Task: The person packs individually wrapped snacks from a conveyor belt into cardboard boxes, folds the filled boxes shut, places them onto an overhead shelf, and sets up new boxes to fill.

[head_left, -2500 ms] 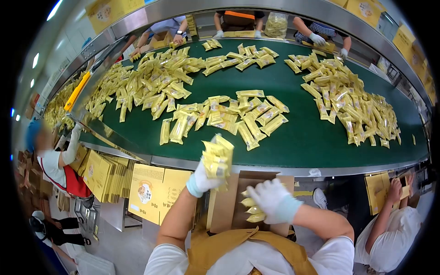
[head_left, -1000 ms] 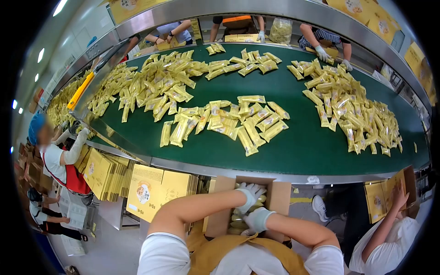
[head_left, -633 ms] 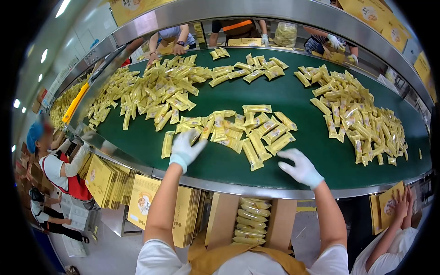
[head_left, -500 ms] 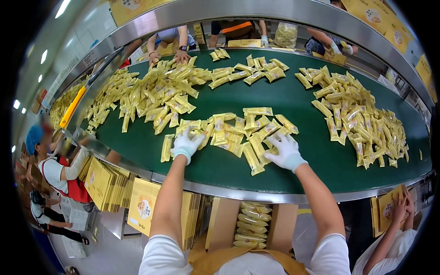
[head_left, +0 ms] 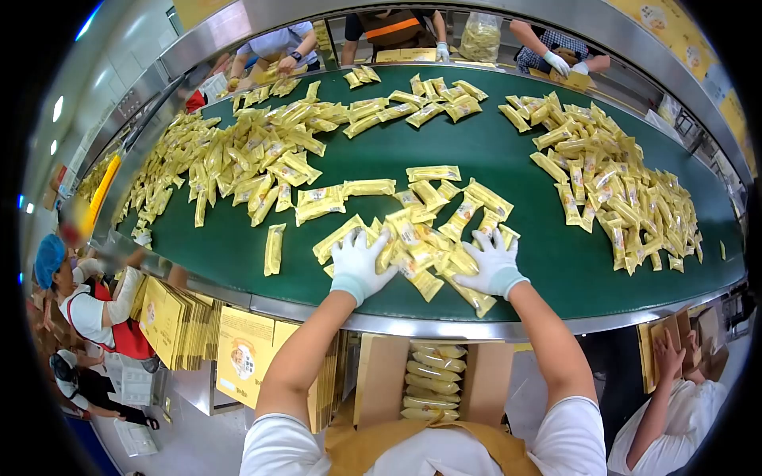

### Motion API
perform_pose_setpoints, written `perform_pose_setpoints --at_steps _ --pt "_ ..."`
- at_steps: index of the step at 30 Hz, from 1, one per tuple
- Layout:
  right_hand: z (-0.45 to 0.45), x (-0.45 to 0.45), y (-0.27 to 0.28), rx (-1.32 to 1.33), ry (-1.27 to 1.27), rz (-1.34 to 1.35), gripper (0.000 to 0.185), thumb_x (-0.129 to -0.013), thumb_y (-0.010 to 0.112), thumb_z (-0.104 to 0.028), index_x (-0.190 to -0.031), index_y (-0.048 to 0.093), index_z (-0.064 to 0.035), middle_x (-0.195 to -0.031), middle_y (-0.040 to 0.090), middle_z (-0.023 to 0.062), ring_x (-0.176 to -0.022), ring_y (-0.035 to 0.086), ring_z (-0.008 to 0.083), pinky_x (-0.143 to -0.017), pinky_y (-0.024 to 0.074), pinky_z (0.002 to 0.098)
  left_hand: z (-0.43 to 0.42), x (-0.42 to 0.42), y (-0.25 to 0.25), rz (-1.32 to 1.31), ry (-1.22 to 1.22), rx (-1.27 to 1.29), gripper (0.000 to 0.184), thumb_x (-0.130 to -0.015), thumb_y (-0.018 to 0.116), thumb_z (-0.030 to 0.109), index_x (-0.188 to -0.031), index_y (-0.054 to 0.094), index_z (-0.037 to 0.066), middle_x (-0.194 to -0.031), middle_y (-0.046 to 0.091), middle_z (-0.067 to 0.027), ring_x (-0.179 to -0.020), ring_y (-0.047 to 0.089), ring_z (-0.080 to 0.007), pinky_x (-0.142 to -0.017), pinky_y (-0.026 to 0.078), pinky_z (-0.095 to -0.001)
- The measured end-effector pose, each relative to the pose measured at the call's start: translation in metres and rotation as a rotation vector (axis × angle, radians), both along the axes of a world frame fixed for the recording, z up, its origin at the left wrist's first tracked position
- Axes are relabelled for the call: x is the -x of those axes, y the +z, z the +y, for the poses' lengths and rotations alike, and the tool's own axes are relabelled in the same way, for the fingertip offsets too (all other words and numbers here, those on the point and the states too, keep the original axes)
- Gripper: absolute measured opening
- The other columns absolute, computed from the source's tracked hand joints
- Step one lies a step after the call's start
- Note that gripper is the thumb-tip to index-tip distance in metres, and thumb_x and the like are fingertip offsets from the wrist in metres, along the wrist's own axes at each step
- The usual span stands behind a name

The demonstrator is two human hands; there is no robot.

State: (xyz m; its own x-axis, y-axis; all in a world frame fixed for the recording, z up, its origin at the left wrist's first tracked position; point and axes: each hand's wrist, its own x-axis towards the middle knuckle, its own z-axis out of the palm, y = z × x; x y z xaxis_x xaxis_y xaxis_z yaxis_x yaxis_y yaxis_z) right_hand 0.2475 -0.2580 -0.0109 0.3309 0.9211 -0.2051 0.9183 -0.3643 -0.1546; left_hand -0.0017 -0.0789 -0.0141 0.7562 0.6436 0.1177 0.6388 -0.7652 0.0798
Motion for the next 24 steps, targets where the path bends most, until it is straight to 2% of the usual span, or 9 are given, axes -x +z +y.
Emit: perform_pose_setpoints --at_steps 3,7,8,11,14,16,19,21,24 --pt "-0.031 -0.017 -0.004 -0.009 0.018 -0.027 0.085 -0.078 0.058 -0.072 -0.147 0.05 -0.0234 -0.161 0.03 0.0101 -0.15 0.019 0.0443 -0.113 0.0065 0.0752 -0.021 0.026 0.007 0.033 -0.148 -0.106 0.074 -0.081 0.068 0.057 -0.148 0.046 0.034 -0.141 0.05 -0.0248 -0.137 0.04 -0.043 -0.107 0.031 -0.0556" --pt "-0.069 -0.038 -0.027 -0.138 -0.006 -0.104 0.069 -0.086 0.058 -0.061 -0.145 0.053 -0.024 -0.162 0.03 0.012 -0.148 0.024 0.0445 -0.113 0.0134 0.073 -0.022 0.062 -0.008 -0.083 -0.257 -0.055 0.09 -0.077 0.076 0.054 -0.149 0.042 0.014 -0.144 0.049 -0.018 -0.138 0.04 -0.0386 -0.109 0.032 -0.0513" --pt "-0.078 -0.039 -0.032 -0.208 -0.039 -0.116 0.062 -0.089 0.058 -0.055 -0.142 0.055 -0.0231 -0.161 0.031 0.0137 -0.147 0.026 0.0445 -0.113 0.0144 0.0725 -0.021 0.065 -0.005 -0.069 -0.154 0.059 0.091 -0.078 0.077 0.048 -0.149 0.039 0.006 -0.145 0.048 -0.016 -0.136 0.043 -0.0359 -0.11 0.032 -0.0497" --pt "-0.09 -0.031 -0.03 -0.456 0.033 -0.308 0.064 -0.082 0.073 -0.043 -0.137 0.058 -0.0168 -0.146 0.048 0.0132 -0.135 0.042 0.0375 -0.11 0.0315 0.0584 0.0 0.08 -0.034 -0.157 0.0 0.133 0.084 -0.083 0.074 0.043 -0.151 0.038 0.009 -0.147 0.048 -0.0128 -0.138 0.042 -0.0309 -0.112 0.031 -0.0516" --pt "-0.093 -0.017 -0.024 -0.336 -0.011 -0.258 0.065 -0.076 0.08 -0.031 -0.133 0.057 -0.0089 -0.105 0.061 0.0092 -0.098 0.058 0.0292 -0.088 0.0452 0.044 0.004 0.079 -0.035 -0.156 0.113 0.062 0.07 -0.087 0.072 0.031 -0.146 0.043 0.009 -0.146 0.048 -0.0131 -0.134 0.046 -0.0303 -0.112 0.034 -0.0474" --pt "-0.098 -0.017 -0.021 -0.351 -0.108 -0.228 0.064 -0.076 0.079 -0.028 -0.132 0.057 -0.0077 -0.102 0.061 0.011 -0.095 0.058 0.0304 -0.085 0.0465 0.0435 0.006 0.075 -0.035 -0.274 0.126 0.022 0.062 -0.089 0.068 0.029 -0.142 0.046 0.007 -0.139 0.055 -0.0191 -0.127 0.053 -0.0345 -0.106 0.042 -0.0443" --pt "-0.103 0.0 0.01 -0.561 -0.262 -0.099 0.052 -0.079 0.074 -0.022 -0.125 0.06 -0.0037 -0.102 0.062 0.0152 -0.096 0.058 0.0352 -0.088 0.0486 0.0448 -0.026 0.047 0.038 -0.316 0.332 0.412 0.06 -0.09 0.067 0.03 -0.14 0.048 0.004 -0.13 0.061 -0.0245 -0.117 0.06 -0.0411 -0.099 0.048 -0.0474" --pt "-0.102 0.008 0.021 -0.589 -0.204 0.061 0.048 -0.08 0.073 -0.023 -0.123 0.062 -0.0028 -0.104 0.063 0.0177 -0.1 0.059 0.0365 -0.09 0.049 0.0457 -0.03 0.03 0.041 -0.253 0.288 0.419 0.057 -0.089 0.068 0.032 -0.135 0.052 0.003 -0.124 0.062 -0.0274 -0.107 0.063 -0.0465 -0.094 0.052 -0.0481" --pt "-0.087 0.029 0.003 -0.294 -0.192 0.066 0.046 -0.083 0.073 -0.03 -0.119 0.063 -0.0037 -0.108 0.064 0.0188 -0.102 0.062 0.038 -0.092 0.0508 0.045 -0.035 -0.008 0.018 -0.066 0.366 0.397 0.048 -0.088 0.07 0.033 -0.122 0.058 0.002 -0.121 0.063 -0.0249 -0.109 0.064 -0.0427 -0.095 0.053 -0.0457"
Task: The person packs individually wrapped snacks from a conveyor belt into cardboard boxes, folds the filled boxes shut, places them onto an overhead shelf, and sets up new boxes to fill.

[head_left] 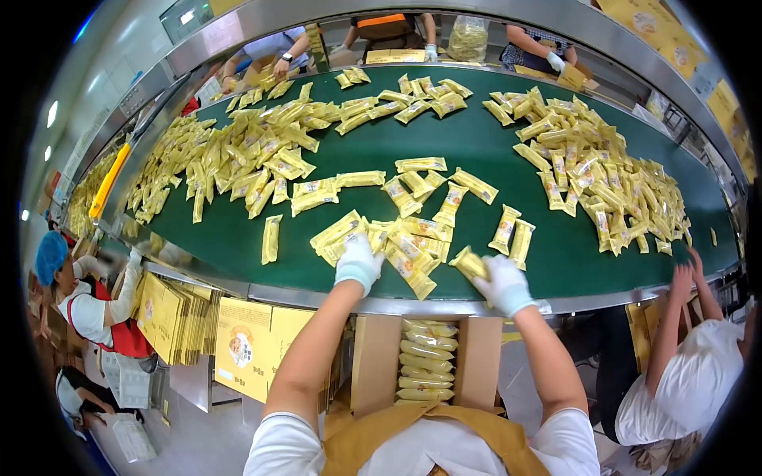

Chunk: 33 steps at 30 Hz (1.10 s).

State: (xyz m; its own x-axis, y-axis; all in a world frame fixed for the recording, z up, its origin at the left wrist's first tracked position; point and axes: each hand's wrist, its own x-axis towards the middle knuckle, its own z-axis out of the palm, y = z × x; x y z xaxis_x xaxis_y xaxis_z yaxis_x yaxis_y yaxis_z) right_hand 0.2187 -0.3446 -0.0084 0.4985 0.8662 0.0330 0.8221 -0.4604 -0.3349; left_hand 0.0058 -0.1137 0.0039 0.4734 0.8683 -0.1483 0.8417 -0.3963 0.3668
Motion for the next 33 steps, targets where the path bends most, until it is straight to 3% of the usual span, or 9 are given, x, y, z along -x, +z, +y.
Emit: perform_pose_setpoints --at_steps 4,7,9,10,13,16,22,29,33 --pt "0.013 -0.007 -0.013 0.23 0.007 0.076 0.046 -0.081 0.074 -0.037 -0.113 0.064 -0.0038 -0.111 0.065 0.0201 -0.101 0.064 0.0397 -0.091 0.0523 0.0448 0.015 -0.009 -0.022 0.035 -0.044 0.002 0.057 -0.081 0.076 0.035 -0.122 0.058 -0.001 -0.122 0.064 -0.0232 -0.116 0.061 -0.0392 -0.099 0.051 -0.0428" --pt "0.004 -0.018 0.024 0.065 -0.065 0.205 0.049 -0.078 0.074 -0.04 -0.109 0.066 -0.0029 -0.11 0.065 0.0227 -0.102 0.065 0.0407 -0.09 0.0533 0.0458 0.032 0.025 -0.029 -0.068 -0.122 -0.016 0.059 -0.077 0.079 0.037 -0.119 0.061 0.0 -0.124 0.063 -0.0261 -0.115 0.061 -0.0415 -0.099 0.05 -0.0439" --pt "0.002 -0.039 0.041 -0.097 -0.209 0.159 0.046 -0.077 0.074 -0.039 -0.104 0.067 -0.0037 -0.103 0.068 0.0218 -0.097 0.066 0.0424 -0.087 0.0542 0.0462 0.034 0.038 0.034 0.055 -0.044 0.073 0.057 -0.077 0.078 0.035 -0.12 0.059 0.003 -0.119 0.065 -0.0228 -0.112 0.062 -0.0405 -0.097 0.052 -0.0438" --pt "0.006 -0.05 0.044 -0.118 -0.32 0.076 0.043 -0.077 0.074 -0.038 -0.101 0.066 -0.0041 -0.1 0.068 0.0214 -0.096 0.067 0.0423 -0.085 0.0546 0.0471 0.043 0.05 0.031 0.003 -0.053 -0.085 0.052 -0.076 0.079 0.032 -0.116 0.06 0.005 -0.116 0.065 -0.0222 -0.11 0.062 -0.0395 -0.096 0.052 -0.0449" --pt "0.019 -0.1 0.004 -0.022 -0.549 -0.082 0.043 -0.077 0.076 -0.038 -0.096 0.061 -0.0021 -0.096 0.07 0.0217 -0.09 0.069 0.0399 -0.081 0.0564 0.0479 0.072 0.057 0.028 0.07 -0.002 -0.126 0.044 -0.077 0.079 0.026 -0.111 0.061 0.007 -0.118 0.064 -0.0192 -0.109 0.063 -0.0378 -0.094 0.053 -0.0444" --pt "0.038 -0.091 -0.009 0.153 -0.65 0.001 0.05 -0.076 0.08 -0.035 -0.107 0.057 -0.0036 -0.103 0.072 0.0206 -0.095 0.071 0.0385 -0.084 0.0582 0.0448 0.062 0.044 -0.005 0.144 -0.102 -0.235 0.05 -0.077 0.08 0.025 -0.119 0.059 0.009 -0.118 0.064 -0.0156 -0.109 0.065 -0.0331 -0.091 0.055 -0.0428" --pt "0.034 -0.093 0.001 0.248 -0.638 0.024 0.055 -0.072 0.084 -0.029 -0.112 0.054 -0.0061 -0.106 0.072 0.0191 -0.099 0.071 0.0366 -0.086 0.0578 0.0433 0.044 0.021 0.004 0.113 -0.069 -0.243 0.052 -0.083 0.076 0.024 -0.131 0.057 0.016 -0.112 0.071 -0.0131 -0.101 0.07 -0.032 -0.088 0.055 -0.0433" --pt "0.041 -0.098 -0.015 0.242 -0.639 -0.045 0.045 -0.078 0.076 -0.021 -0.115 0.055 -0.0085 -0.107 0.072 0.0172 -0.099 0.071 0.0355 -0.085 0.0576 0.0435 0.058 -0.004 0.002 0.351 -0.189 -0.121 0.056 -0.082 0.077 0.028 -0.132 0.056 0.015 -0.108 0.072 -0.0146 -0.1 0.07 -0.0326 -0.085 0.056 -0.0427" --pt "0.013 -0.094 -0.026 0.199 -0.399 -0.445 0.035 -0.087 0.063 -0.012 -0.121 0.056 -0.0119 -0.092 0.07 0.0096 -0.084 0.071 0.0299 -0.071 0.0561 0.0443 0.065 0.022 -0.021 0.237 -0.277 -0.39 0.041 -0.089 0.067 0.022 -0.127 0.059 0.013 -0.1 0.072 -0.0126 -0.094 0.071 -0.0316 -0.08 0.055 -0.0435"
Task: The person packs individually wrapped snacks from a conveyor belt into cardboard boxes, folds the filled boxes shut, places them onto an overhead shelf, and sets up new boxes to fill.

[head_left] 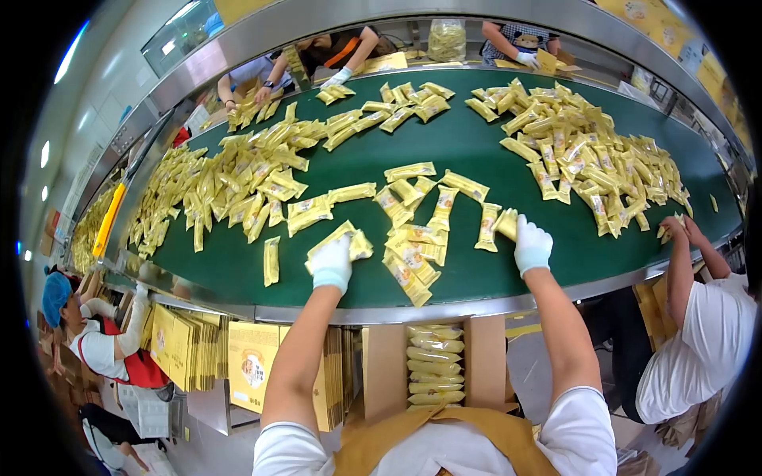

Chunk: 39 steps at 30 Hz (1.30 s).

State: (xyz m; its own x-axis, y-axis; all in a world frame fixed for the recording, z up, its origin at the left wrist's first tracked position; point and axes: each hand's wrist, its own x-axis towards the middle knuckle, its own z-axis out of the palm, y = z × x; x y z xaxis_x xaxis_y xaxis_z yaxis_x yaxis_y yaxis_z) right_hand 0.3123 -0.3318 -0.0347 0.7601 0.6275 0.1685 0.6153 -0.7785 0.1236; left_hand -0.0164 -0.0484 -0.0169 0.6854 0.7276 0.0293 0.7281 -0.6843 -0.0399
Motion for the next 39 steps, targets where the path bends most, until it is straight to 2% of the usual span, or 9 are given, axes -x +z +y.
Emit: perform_pose_setpoints --at_steps 4,7,10,14,19,20,22,26,39 --pt "-0.04 0.025 -0.001 -0.07 0.299 -0.101 0.054 -0.086 0.069 -0.032 -0.134 0.053 -0.0121 -0.107 0.063 0.0089 -0.103 0.063 0.0254 -0.088 0.0477 0.0431 -0.03 0.032 -0.012 -0.064 -0.194 -0.251 0.08 -0.078 0.075 0.054 -0.139 0.051 0.007 -0.12 0.064 -0.0158 -0.113 0.061 -0.0317 -0.094 0.05 -0.0408" --pt "-0.051 0.055 0.001 -0.093 0.307 -0.152 0.102 -0.076 0.075 -0.059 -0.15 0.035 -0.0004 -0.137 0.047 0.0179 -0.118 0.049 0.0318 -0.096 0.041 0.0432 -0.044 0.032 -0.014 -0.022 -0.219 -0.256 0.109 -0.07 0.079 0.063 -0.15 0.037 0.002 -0.131 0.055 -0.0206 -0.122 0.053 -0.0353 -0.107 0.041 -0.0439" --pt "-0.047 0.041 0.006 0.01 0.204 0.031 0.105 -0.074 0.077 -0.059 -0.149 0.034 0.0012 -0.135 0.05 0.0157 -0.116 0.051 0.0308 -0.095 0.042 0.0428 -0.029 0.024 0.014 0.007 -0.05 0.185 0.118 -0.069 0.08 0.065 -0.153 0.029 0.0 -0.133 0.052 -0.0241 -0.124 0.052 -0.0386 -0.112 0.034 -0.0489" --pt "-0.022 0.014 0.052 0.3 -0.044 0.435 0.103 -0.061 0.081 -0.065 -0.136 0.054 0.0005 -0.124 0.064 0.0145 -0.116 0.057 0.0319 -0.096 0.047 0.0394 -0.022 0.031 0.003 0.107 -0.184 0.095 0.121 -0.067 0.082 0.064 -0.154 0.028 -0.001 -0.135 0.052 -0.0217 -0.122 0.053 -0.0369 -0.108 0.038 -0.0462" --pt "0.018 0.008 0.076 -0.876 -0.136 1.47 0.056 -0.079 0.084 -0.041 -0.113 0.068 0.0012 -0.09 0.07 0.0109 -0.07 0.07 0.0213 -0.059 0.0571 0.0332 -0.015 0.053 0.014 0.017 -0.155 0.371 0.127 -0.059 0.088 0.058 -0.153 0.028 -0.004 -0.134 0.051 -0.0237 -0.124 0.051 -0.039 -0.107 0.041 -0.0439" --pt "0.029 0.005 0.073 -0.855 -0.205 1.521 0.063 -0.078 0.082 -0.046 -0.114 0.068 0.003 -0.093 0.071 0.0124 -0.076 0.071 0.0232 -0.067 0.0583 0.035 -0.002 0.057 0.006 -0.157 -0.147 0.433 0.126 -0.059 0.088 0.057 -0.152 0.03 -0.005 -0.133 0.05 -0.0244 -0.123 0.052 -0.0398 -0.108 0.041 -0.0433" --pt "0.061 -0.001 0.047 -0.857 -0.257 1.405 0.071 -0.076 0.081 -0.05 -0.118 0.067 0.0055 -0.097 0.071 0.0134 -0.08 0.071 0.0265 -0.076 0.0586 0.0352 0.035 0.048 0.005 -0.465 -0.086 0.762 0.111 -0.057 0.091 0.053 -0.14 0.047 -0.006 -0.133 0.05 -0.025 -0.124 0.052 -0.0351 -0.109 0.042 -0.0386" --pt "0.102 0.028 0.043 -0.355 -0.443 0.938 0.111 -0.064 0.075 -0.073 -0.142 0.05 0.0015 -0.151 0.042 0.0225 -0.138 0.044 0.0355 -0.113 0.0376 0.043 0.065 0.024 0.029 -0.203 0.045 0.629 0.108 -0.056 0.089 0.056 -0.14 0.05 0.0 -0.14 0.049 -0.0228 -0.128 0.051 -0.0361 -0.11 0.042 -0.0393" --pt "0.007 0.056 0.04 0.126 0.543 0.527 0.097 -0.058 0.082 -0.055 -0.131 0.055 0.0022 -0.14 0.047 0.0252 -0.127 0.048 0.0418 -0.109 0.0389 0.0432 0.004 0.025 0.033 0.035 -0.127 0.17 0.1 -0.053 0.089 0.057 -0.131 0.057 0.002 -0.145 0.043 -0.0254 -0.12 0.055 -0.0427 -0.103 0.048 -0.0434"
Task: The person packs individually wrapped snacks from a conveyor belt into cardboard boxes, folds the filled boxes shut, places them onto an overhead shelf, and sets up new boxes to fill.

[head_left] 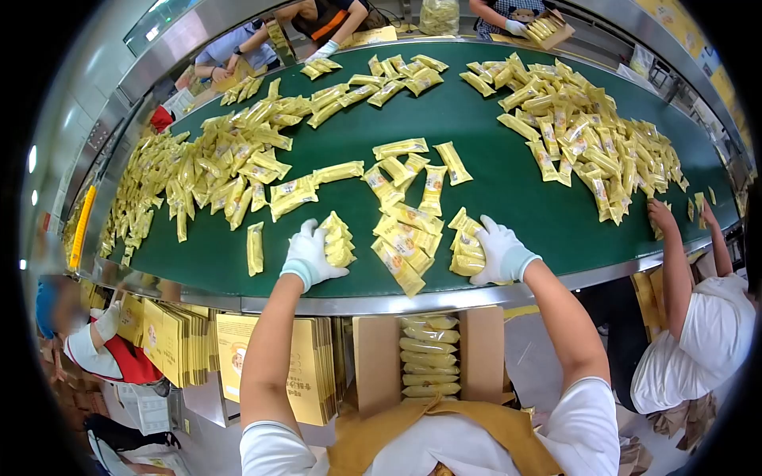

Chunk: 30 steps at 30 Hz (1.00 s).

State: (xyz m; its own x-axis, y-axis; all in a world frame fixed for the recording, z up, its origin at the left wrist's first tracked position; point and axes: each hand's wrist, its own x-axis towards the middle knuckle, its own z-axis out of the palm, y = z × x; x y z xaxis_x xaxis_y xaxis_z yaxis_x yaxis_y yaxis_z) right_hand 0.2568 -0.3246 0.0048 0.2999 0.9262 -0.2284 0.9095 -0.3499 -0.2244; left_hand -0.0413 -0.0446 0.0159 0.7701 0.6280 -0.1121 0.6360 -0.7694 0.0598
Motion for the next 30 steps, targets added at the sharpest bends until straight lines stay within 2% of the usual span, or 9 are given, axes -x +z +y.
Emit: perform_pose_setpoints --at_steps 3,9,14,18,21,22,25,27,30 --pt "-0.012 0.003 0.01 0.027 0.029 -0.011 0.092 -0.058 0.082 -0.054 -0.127 0.057 0.0003 -0.132 0.051 0.0238 -0.123 0.048 0.0402 -0.111 0.0334 0.0463 -0.001 -0.002 -0.008 0.078 -0.029 -0.045 0.105 -0.059 0.085 0.059 -0.138 0.048 0.0 -0.143 0.047 -0.0216 -0.129 0.049 -0.0373 -0.111 0.039 -0.0419" --pt "-0.02 0.011 0.008 -0.227 -0.007 -0.172 0.08 -0.059 0.082 -0.051 -0.121 0.059 -0.0058 -0.125 0.052 0.0215 -0.118 0.049 0.0392 -0.105 0.0376 0.0484 -0.017 -0.001 -0.004 0.073 0.008 -0.053 0.098 -0.061 0.084 0.058 -0.134 0.05 0.001 -0.131 0.056 -0.0166 -0.123 0.054 -0.0316 -0.104 0.041 -0.0415" --pt "-0.014 0.013 0.0 -0.109 -0.02 -0.111 0.118 -0.063 0.083 -0.049 -0.155 0.023 -0.0067 -0.123 0.053 0.0216 -0.112 0.054 0.0382 -0.098 0.0428 0.0468 -0.027 0.001 -0.011 -0.079 0.111 -0.059 0.107 -0.061 0.087 0.051 -0.143 0.04 0.003 -0.129 0.057 -0.0175 -0.117 0.058 -0.0336 -0.101 0.044 -0.0451" --pt "-0.035 0.018 0.024 -0.454 -0.052 0.151 0.122 -0.062 0.087 -0.042 -0.153 0.021 0.0038 -0.123 0.054 0.0255 -0.11 0.053 0.0423 -0.101 0.0424 0.0464 -0.035 0.019 0.0 -0.33 0.108 0.036 0.111 -0.068 0.088 0.039 -0.152 0.026 0.003 -0.128 0.057 -0.0151 -0.112 0.061 -0.0299 -0.097 0.048 -0.0441" --pt "-0.062 0.038 0.058 -0.626 0.029 0.275 0.123 -0.059 0.089 -0.042 -0.152 0.025 0.0062 -0.127 0.052 0.0279 -0.118 0.051 0.0432 -0.105 0.0402 0.0468 -0.04 0.048 -0.031 -1.117 0.068 0.617 0.099 -0.074 0.085 0.019 -0.152 0.025 0.002 -0.125 0.059 -0.0113 -0.108 0.062 -0.0233 -0.093 0.051 -0.0381" --pt "-0.069 0.045 0.068 -0.622 0.078 0.317 0.122 -0.059 0.09 -0.042 -0.151 0.026 0.0062 -0.128 0.052 0.0279 -0.118 0.051 0.0434 -0.105 0.04 0.0467 -0.04 0.063 -0.033 -1.133 0.138 0.801 0.091 -0.08 0.079 0.009 -0.153 0.025 0.002 -0.126 0.058 -0.0096 -0.112 0.059 -0.0174 -0.094 0.05 -0.0312" --pt "-0.082 0.071 0.111 -0.581 0.27 0.3 0.117 -0.061 0.088 -0.045 -0.149 0.032 0.0054 -0.125 0.055 0.0258 -0.112 0.055 0.0417 -0.1 0.0428 0.0451 -0.074 0.086 -0.01 -1.202 0.268 1.318 0.076 -0.09 0.071 0.027 -0.151 0.032 0.004 -0.136 0.053 -0.0153 -0.121 0.056 -0.0217 -0.098 0.05 -0.0354" --pt "-0.081 0.098 0.139 -0.288 0.433 0.204 0.112 -0.061 0.086 -0.049 -0.147 0.038 0.0035 -0.123 0.058 0.0196 -0.111 0.058 0.0363 -0.094 0.0448 0.044 -0.137 0.062 0.053 -1.39 0.005 1.512 0.058 -0.093 0.068 0.037 -0.138 0.048 0.006 -0.122 0.064 -0.0113 -0.1 0.066 -0.018 -0.081 0.058 -0.0368" --pt "-0.066 0.149 0.128 0.138 0.628 -0.076 0.092 -0.07 0.076 -0.05 -0.14 0.046 0.0002 -0.113 0.06 0.0162 -0.103 0.061 0.0322 -0.086 0.045 0.044 -0.172 0.043 0.078 -1.164 -0.224 1.452 0.077 -0.082 0.077 0.039 -0.142 0.044 0.003 -0.12 0.064 -0.0115 -0.101 0.066 -0.0219 -0.084 0.056 -0.0375"
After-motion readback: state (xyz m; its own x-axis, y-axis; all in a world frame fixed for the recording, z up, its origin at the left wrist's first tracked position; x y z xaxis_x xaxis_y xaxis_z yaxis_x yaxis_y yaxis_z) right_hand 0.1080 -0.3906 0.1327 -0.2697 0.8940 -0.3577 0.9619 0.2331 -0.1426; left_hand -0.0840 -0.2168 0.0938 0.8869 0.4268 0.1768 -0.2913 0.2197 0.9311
